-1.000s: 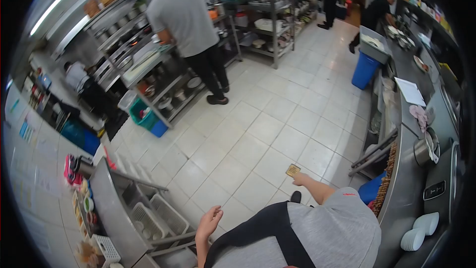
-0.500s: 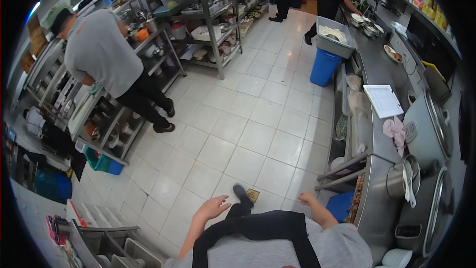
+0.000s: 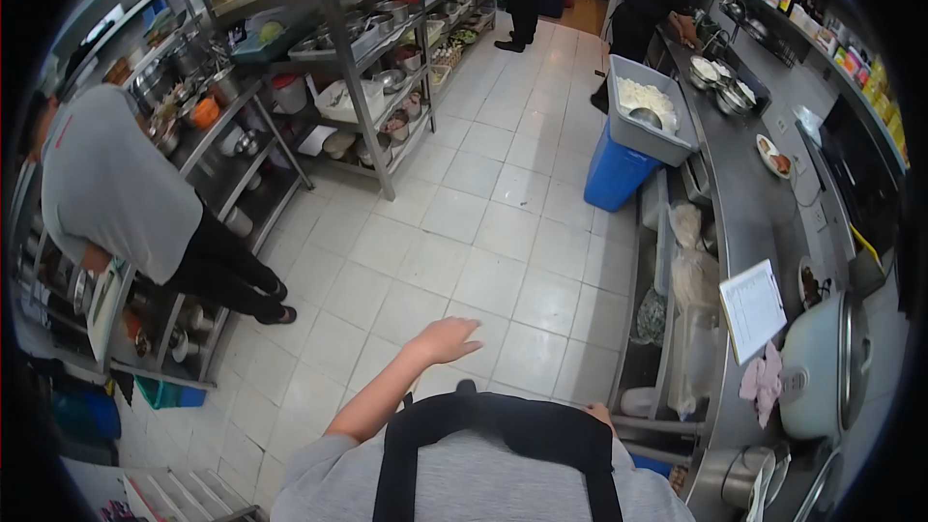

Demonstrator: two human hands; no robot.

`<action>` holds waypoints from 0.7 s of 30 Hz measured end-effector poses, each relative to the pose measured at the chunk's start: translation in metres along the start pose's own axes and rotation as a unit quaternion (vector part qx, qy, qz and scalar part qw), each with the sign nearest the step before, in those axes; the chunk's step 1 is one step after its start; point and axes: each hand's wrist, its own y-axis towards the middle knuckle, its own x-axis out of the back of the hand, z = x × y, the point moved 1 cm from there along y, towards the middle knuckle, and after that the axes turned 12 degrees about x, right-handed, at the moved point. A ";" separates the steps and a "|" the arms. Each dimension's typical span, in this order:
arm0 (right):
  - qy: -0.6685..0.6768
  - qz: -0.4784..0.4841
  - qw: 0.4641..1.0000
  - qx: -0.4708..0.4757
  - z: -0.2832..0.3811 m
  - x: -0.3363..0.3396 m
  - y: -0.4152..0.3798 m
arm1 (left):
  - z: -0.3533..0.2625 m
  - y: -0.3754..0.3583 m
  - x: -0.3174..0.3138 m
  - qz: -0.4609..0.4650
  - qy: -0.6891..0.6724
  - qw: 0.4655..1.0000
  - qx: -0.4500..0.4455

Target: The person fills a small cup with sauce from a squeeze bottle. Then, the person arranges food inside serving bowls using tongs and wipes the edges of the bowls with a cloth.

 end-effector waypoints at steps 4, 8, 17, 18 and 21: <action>0.130 -0.105 0.980 -0.108 0.024 0.026 0.045 | -0.035 0.098 0.061 0.064 -0.009 0.993 -0.103; 0.131 -0.008 0.977 -0.170 -0.077 -0.035 0.174 | -0.013 0.187 0.085 0.174 -0.067 0.976 -0.114; -0.143 0.120 0.982 0.006 0.101 0.098 0.552 | 0.341 0.334 -0.039 0.068 -0.096 0.947 0.299; -0.230 0.085 0.955 0.169 0.192 0.170 0.554 | 0.361 0.329 -0.026 0.151 -0.040 0.912 0.380; -0.223 -0.003 0.938 0.267 0.336 0.245 0.667 | 0.379 0.305 0.013 -0.032 -0.075 0.843 0.532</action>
